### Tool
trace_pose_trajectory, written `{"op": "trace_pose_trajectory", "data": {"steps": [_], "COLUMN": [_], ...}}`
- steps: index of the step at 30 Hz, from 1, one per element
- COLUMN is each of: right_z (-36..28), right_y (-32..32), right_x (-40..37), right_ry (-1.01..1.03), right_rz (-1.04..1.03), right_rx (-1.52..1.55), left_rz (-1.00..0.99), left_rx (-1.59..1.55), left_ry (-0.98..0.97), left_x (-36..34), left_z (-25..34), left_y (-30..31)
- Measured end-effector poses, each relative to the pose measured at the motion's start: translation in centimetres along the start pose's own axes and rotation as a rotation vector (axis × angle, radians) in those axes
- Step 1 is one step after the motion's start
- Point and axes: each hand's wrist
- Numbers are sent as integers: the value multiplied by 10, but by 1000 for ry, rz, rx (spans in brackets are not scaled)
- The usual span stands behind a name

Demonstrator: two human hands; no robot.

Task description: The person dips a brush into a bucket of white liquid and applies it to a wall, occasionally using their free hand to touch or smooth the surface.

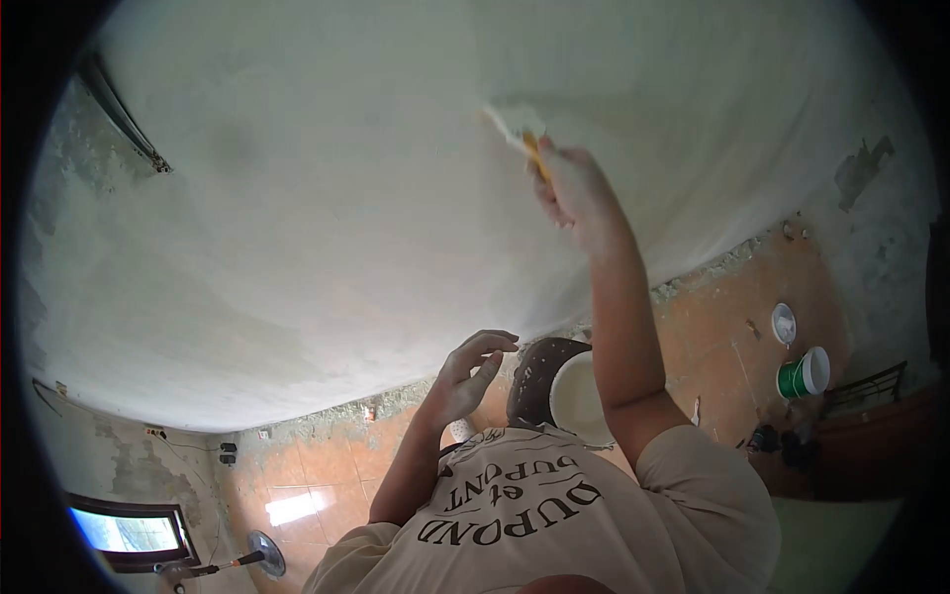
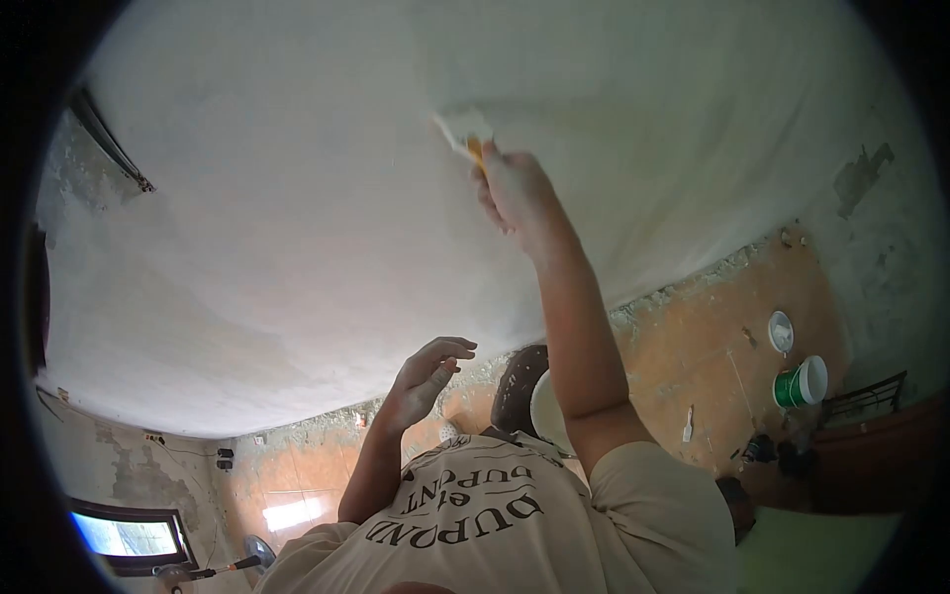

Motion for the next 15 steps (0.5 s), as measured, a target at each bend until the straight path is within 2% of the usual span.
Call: {"op": "trace_pose_trajectory", "data": {"steps": [2,5,6,8,10,12,14,15], "right_z": [-25,-11,11,85,148,205,266,294], "right_y": [-3,-12,-12,-15,-25,-31,-36,-36], "right_x": [-10,-3,12,62,84,90,88,87], "right_ry": [202,222,223,401,418,328,241,160], "right_rz": [26,7,13,58,214,202,290,265], "right_rx": [-41,-43,-43,-259,-393,-315,-404,-447], "left_rz": [-24,-55,-62,-77,-80,-90,-92,-97], "left_rx": [26,-10,-10,-6,-22,-37,-26,-23], "left_ry": [-15,-31,-32,-54,-29,5,29,35], "left_x": [5,11,12,13,14,13,12,11], "left_z": [0,2,2,0,-6,-14,-22,-25], "left_y": [2,3,4,6,8,9,11,12]}}
Point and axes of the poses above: each hand's wrist, its own x-axis towards the middle knuckle, its own y-axis out of the back of the hand, z = x × y, and after that the axes turned 7 degrees about z, right-handed
